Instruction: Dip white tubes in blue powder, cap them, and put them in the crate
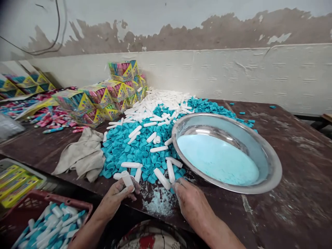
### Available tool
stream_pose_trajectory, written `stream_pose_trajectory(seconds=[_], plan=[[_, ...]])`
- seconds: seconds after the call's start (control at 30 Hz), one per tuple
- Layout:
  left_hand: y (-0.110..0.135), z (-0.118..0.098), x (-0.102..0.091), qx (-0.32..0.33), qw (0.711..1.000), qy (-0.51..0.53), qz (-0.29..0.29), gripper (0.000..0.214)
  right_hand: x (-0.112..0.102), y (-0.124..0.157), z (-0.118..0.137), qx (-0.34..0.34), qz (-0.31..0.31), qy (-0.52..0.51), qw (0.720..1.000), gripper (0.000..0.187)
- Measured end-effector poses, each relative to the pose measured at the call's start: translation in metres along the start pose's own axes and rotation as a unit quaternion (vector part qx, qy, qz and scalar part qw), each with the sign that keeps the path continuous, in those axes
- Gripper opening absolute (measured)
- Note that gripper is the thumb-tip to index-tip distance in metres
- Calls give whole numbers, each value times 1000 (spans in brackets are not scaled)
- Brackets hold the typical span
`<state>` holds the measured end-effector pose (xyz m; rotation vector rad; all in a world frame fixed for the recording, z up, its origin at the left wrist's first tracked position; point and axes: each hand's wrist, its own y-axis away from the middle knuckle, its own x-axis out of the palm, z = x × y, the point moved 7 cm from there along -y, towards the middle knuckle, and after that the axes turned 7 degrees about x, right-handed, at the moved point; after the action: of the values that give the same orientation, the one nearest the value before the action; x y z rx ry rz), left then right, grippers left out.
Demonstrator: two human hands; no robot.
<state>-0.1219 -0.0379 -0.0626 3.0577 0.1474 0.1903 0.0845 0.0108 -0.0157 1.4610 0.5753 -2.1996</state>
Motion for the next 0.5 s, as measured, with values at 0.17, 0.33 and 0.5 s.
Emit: stream_pose_trajectory(seconds=[0.17,0.33,0.5], plan=[[3,-1,-6,23,1000,10,-7,21,8,-13,-13,67,41,32,996,26],[2,0,-6,33,999,-2,11,19,8,-1,-24,75,68,37,994,30],[1,-2,5,34,998,-13,47,18,25,1,-10,3,60,139,988,45]])
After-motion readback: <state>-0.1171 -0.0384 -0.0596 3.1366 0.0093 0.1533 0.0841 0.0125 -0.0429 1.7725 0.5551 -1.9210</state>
